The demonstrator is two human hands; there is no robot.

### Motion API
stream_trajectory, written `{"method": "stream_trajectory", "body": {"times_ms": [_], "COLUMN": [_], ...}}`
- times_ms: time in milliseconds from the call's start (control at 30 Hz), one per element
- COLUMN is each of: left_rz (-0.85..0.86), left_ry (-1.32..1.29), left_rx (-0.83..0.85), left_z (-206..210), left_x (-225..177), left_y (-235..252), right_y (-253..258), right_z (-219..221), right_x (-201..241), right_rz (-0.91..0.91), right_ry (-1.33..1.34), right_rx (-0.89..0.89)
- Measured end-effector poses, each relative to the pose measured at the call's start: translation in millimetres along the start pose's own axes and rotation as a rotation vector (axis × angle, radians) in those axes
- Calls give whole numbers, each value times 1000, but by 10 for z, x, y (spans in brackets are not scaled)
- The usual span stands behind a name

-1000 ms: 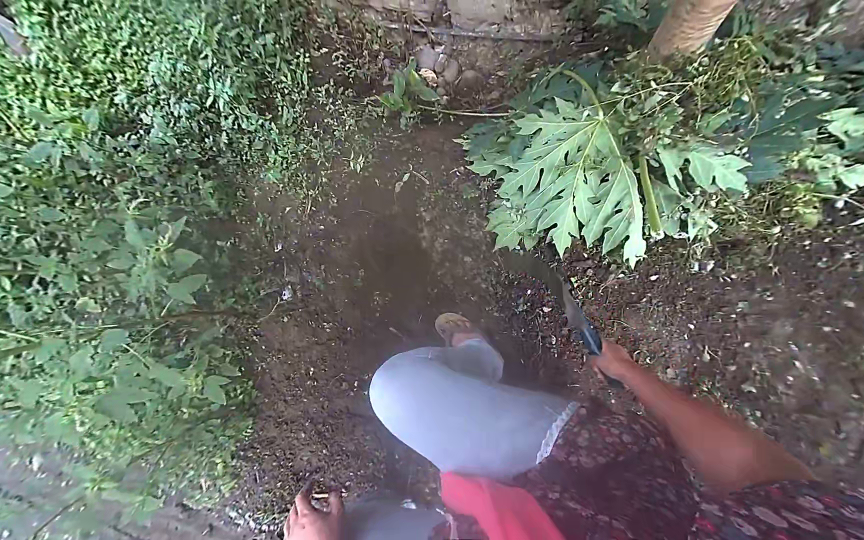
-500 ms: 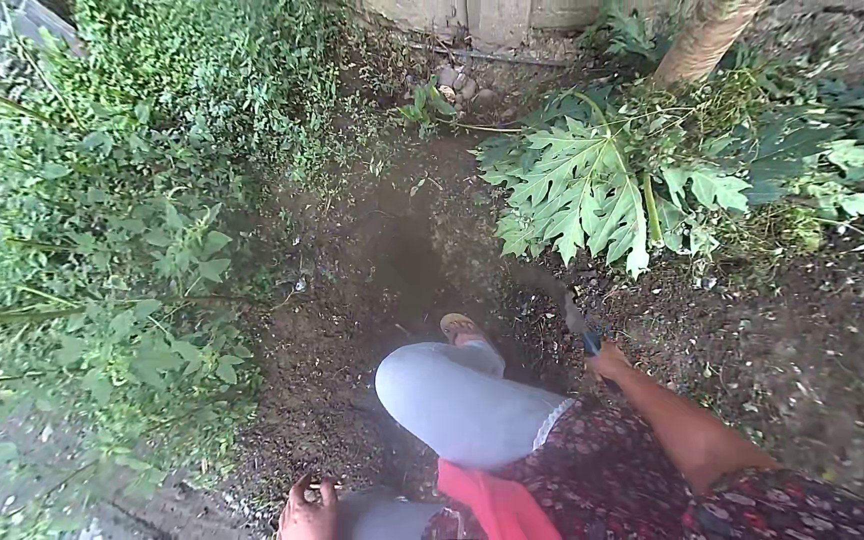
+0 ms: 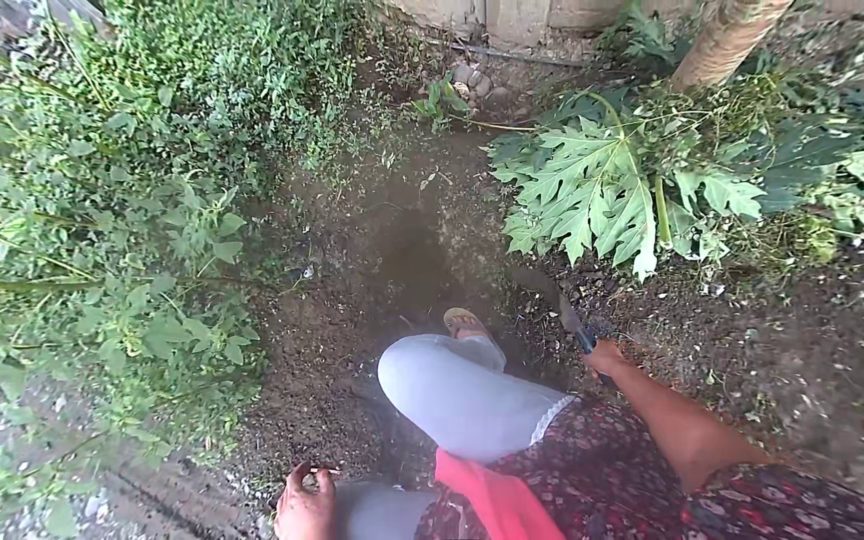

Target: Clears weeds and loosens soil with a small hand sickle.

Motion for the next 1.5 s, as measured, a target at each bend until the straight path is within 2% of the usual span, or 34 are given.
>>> {"method": "stream_trajectory", "body": {"times_ms": [100, 167, 267, 367, 433, 533, 633, 800, 867, 900, 1000, 1067, 1133, 1300, 1400, 1500], "left_rz": [5, 1, -1, -17, -33, -56, -70, -62, -69, -70, -65, -56, -54, -71, -84, -80], "left_ry": [-26, -26, -32, -20, -3, 13, 21, 2, 5, 8, 8, 2, -4, -18, -4, 0], "left_rx": [-10, -15, -14, -5, 9, 27, 40, 40, 33, 33, 26, 27, 21, 18, 24, 19], "left_z": [-1, 2, 0, -6, 6, 16, -3, 4, 13, 16, 3, -10, -5, -10, 0, 2], "left_x": [47, 78, 60, 58, 72, 69, 69, 56, 66, 64, 58, 55, 72, 52, 53, 57], "left_y": [20, 17, 4, 17, 20, 27, -1, 3, 10, 12, 6, -14, -11, -27, -21, -10], "right_y": [-29, -46, -78, -52, -7, 11, -31, -44, -23, -8, 73, 76, 49, 28, 50, 85], "right_z": [-204, -321, -313, -86, 1, -106, -318, -249, -160, -146, -203, -345, -434, -201, -114, -259], "right_x": [-7, 35, 159, 347, 358, 287, 300, 501, 559, 553, 406, 323, 272, 166, -66, -388], "right_rz": [-36, -55, -66, -88, -68, -29, -62, -90, -65, -50, -58, -91, -108, -63, -20, -13], "right_ry": [-199, -197, 46, 328, 225, -126, -219, 177, 198, 121, -173, -269, -241, 166, 22, -182], "right_rx": [-13, -26, -60, -57, -40, -17, -49, -91, -93, -84, -39, -41, -52, -68, -8, -2]}}
Point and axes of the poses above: each hand's wrist, its own y-axis towards the middle knuckle, its own z-axis out of the palm, x = y × z, the point moved 5 cm from there along y, towards the middle knuckle, and after that the axes turned 6 degrees about x, right-handed, at the moved point
